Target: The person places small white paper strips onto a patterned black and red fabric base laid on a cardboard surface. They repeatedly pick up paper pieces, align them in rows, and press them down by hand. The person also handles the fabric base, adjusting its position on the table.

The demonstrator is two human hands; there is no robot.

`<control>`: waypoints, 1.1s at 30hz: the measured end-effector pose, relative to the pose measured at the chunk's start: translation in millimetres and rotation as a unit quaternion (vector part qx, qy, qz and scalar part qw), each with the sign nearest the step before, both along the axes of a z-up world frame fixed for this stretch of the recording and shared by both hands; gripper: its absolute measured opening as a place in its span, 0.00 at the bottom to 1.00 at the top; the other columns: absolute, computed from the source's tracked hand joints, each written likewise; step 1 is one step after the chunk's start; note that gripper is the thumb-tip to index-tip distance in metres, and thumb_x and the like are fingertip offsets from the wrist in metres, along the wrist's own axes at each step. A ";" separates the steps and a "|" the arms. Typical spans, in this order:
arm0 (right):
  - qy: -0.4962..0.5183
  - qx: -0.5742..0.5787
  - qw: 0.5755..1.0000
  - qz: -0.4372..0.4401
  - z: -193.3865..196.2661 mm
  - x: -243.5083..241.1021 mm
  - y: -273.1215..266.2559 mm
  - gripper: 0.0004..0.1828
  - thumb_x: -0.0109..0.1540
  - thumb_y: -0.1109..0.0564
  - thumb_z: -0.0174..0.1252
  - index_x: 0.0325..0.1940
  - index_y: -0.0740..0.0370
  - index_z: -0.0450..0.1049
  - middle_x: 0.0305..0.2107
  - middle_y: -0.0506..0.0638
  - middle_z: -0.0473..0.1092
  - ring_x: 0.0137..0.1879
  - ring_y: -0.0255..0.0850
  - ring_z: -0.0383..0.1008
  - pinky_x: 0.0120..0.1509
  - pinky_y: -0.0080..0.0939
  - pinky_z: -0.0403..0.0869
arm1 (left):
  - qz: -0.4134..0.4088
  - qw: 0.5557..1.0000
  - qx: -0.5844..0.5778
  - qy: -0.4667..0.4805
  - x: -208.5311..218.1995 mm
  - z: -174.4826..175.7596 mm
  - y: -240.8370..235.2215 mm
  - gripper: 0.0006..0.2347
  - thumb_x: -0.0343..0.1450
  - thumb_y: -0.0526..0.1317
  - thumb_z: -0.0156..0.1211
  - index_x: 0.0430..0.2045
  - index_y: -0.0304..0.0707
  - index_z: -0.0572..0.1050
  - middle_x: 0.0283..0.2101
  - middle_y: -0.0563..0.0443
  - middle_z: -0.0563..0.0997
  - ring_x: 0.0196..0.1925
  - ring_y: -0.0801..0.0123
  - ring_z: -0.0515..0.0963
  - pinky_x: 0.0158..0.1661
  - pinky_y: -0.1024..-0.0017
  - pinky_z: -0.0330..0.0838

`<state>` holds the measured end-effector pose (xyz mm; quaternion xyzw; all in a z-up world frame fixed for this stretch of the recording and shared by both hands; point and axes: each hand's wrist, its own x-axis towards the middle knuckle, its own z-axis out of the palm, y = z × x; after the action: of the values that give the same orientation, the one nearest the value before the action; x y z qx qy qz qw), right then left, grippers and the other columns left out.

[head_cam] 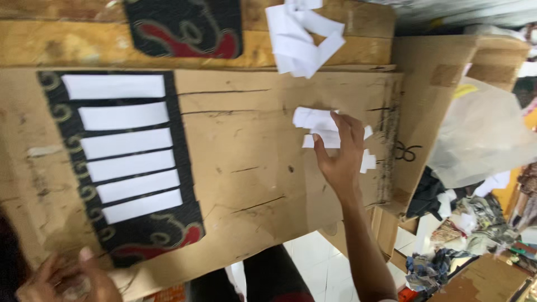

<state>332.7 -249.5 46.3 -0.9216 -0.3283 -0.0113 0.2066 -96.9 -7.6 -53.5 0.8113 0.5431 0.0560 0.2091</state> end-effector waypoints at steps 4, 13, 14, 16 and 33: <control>0.009 -0.072 0.995 0.068 -2.2 36.4 -18.0 0.25 0.56 0.61 0.70 0.56 0.65 0.74 0.50 0.58 0.72 0.56 0.55 0.71 0.61 0.54 0.69 | -0.040 0.995 0.078 0.037 6.4 -18.2 -20.3 0.17 0.83 0.39 0.62 0.56 0.17 0.69 0.44 0.36 0.76 0.41 0.62 0.82 0.45 0.71 0.78; 0.047 -0.048 0.995 0.075 0.5 51.2 -43.1 0.21 0.58 0.59 0.72 0.54 0.63 0.78 0.51 0.55 0.74 0.58 0.52 0.73 0.64 0.51 0.70 | -0.097 0.992 -0.046 -0.064 111.5 72.8 -38.8 0.14 0.80 0.36 0.59 0.50 0.17 0.69 0.44 0.33 0.71 0.37 0.64 0.80 0.36 0.76 0.77; 0.040 -0.050 0.995 0.074 5.7 49.9 -42.7 0.21 0.58 0.60 0.71 0.54 0.63 0.78 0.51 0.55 0.74 0.58 0.52 0.74 0.63 0.51 0.71 | -0.097 0.993 -0.056 -0.043 120.5 82.7 -39.3 0.15 0.77 0.35 0.62 0.50 0.17 0.70 0.44 0.31 0.72 0.35 0.61 0.80 0.34 0.73 0.77; 0.026 -0.052 0.996 0.073 18.0 43.8 -39.3 0.20 0.58 0.61 0.71 0.53 0.63 0.78 0.52 0.55 0.74 0.58 0.53 0.74 0.62 0.51 0.72 | -0.079 0.991 -0.092 -0.059 139.1 97.5 -49.1 0.16 0.75 0.36 0.64 0.51 0.20 0.72 0.44 0.32 0.73 0.35 0.60 0.80 0.33 0.70 0.77; 0.487 0.097 0.849 0.181 6.5 -172.0 68.1 0.12 0.61 0.61 0.69 0.47 0.65 0.78 0.34 0.52 0.76 0.37 0.41 0.77 0.41 0.39 0.75 | 0.196 0.860 -0.342 -0.325 90.0 100.4 -75.0 0.12 0.69 0.28 0.67 0.45 0.25 0.75 0.38 0.44 0.85 0.39 0.73 0.83 0.36 0.78 0.76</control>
<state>160.7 -181.4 52.8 -0.7085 -0.3440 0.4447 0.4265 -6.8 -82.6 46.9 0.5010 0.5774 0.1669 0.6227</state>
